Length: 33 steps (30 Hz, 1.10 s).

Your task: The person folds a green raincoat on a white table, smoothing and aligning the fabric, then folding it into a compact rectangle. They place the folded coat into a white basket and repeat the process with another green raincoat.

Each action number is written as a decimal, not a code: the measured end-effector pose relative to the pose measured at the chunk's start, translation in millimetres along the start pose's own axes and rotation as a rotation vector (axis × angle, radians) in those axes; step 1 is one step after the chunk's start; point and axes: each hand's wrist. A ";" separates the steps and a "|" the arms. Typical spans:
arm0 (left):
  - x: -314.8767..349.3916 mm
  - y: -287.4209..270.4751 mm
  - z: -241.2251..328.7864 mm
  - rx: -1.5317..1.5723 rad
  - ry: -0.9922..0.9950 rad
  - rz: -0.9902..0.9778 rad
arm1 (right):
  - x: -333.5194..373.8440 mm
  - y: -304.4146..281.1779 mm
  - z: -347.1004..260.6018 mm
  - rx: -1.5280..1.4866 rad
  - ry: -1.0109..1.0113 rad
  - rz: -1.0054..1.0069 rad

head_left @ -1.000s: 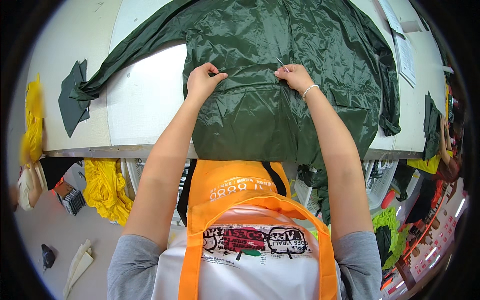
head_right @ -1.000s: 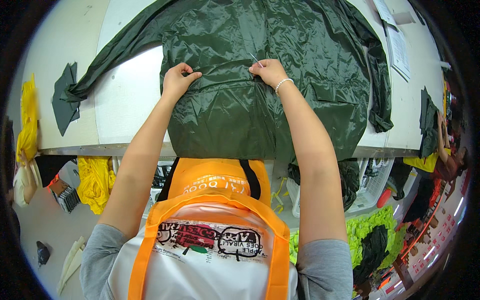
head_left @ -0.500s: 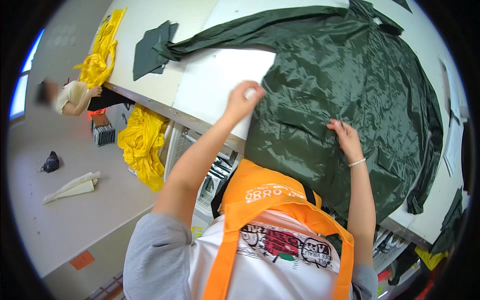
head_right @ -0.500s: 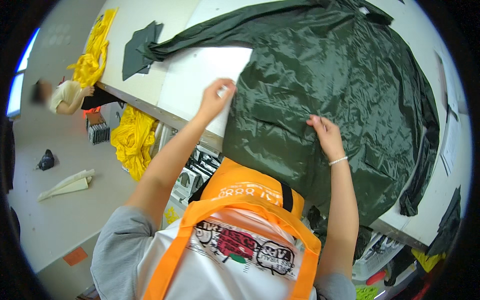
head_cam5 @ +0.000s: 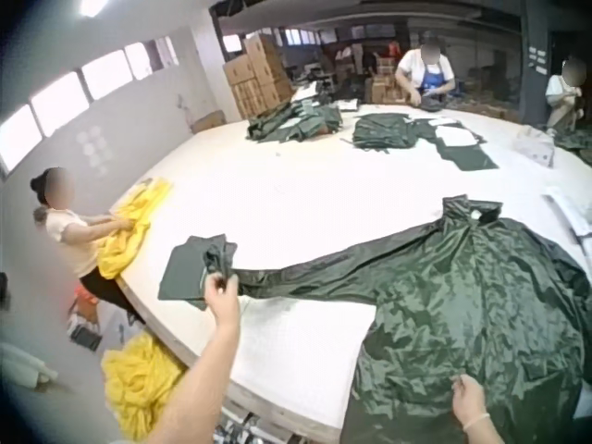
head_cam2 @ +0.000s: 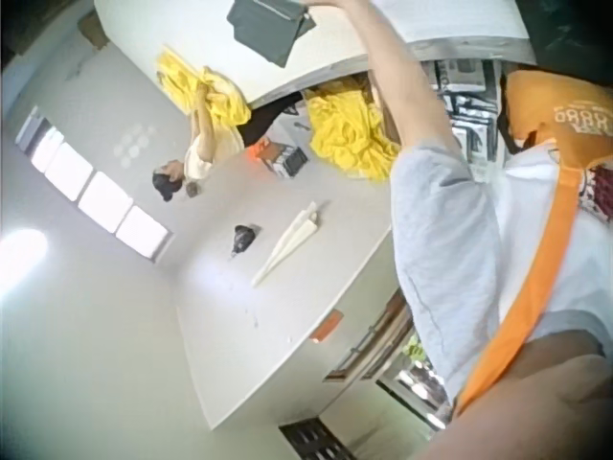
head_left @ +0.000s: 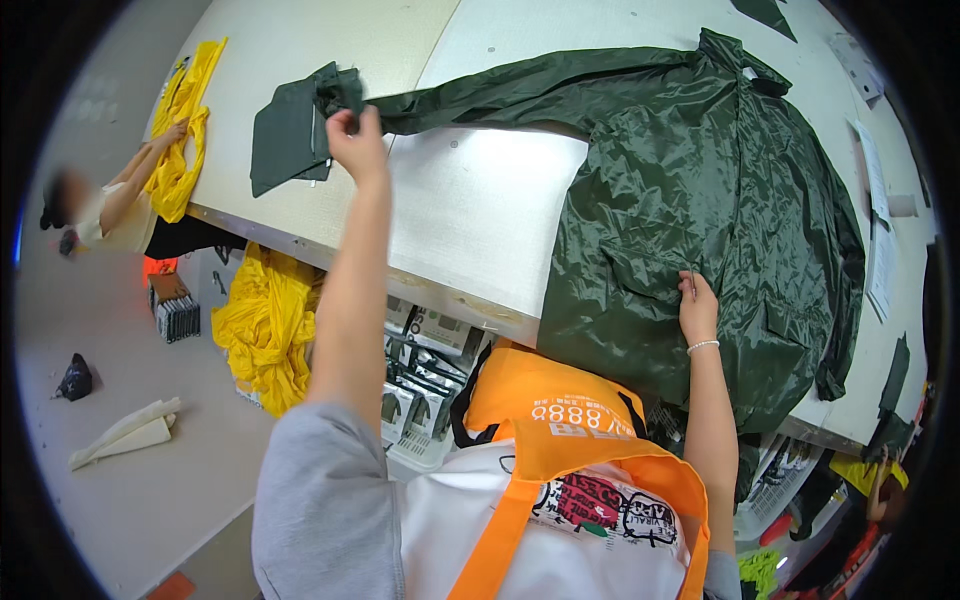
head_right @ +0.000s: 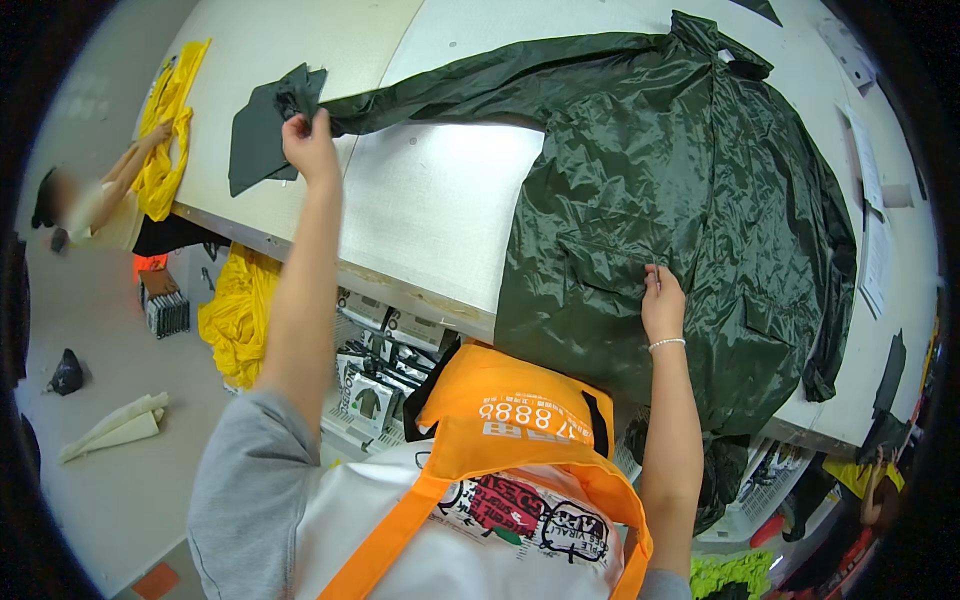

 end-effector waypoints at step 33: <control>226.9 9.4 150.6 0.557 -0.591 -1.324 | 70.2 8.2 -123.5 -0.229 -0.602 -0.152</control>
Point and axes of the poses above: each hand's wrist, its own x-axis away from the middle knuckle, its own y-axis out of the palm, z = x × y, and after that the axes turned 13 degrees about -z, right-handed
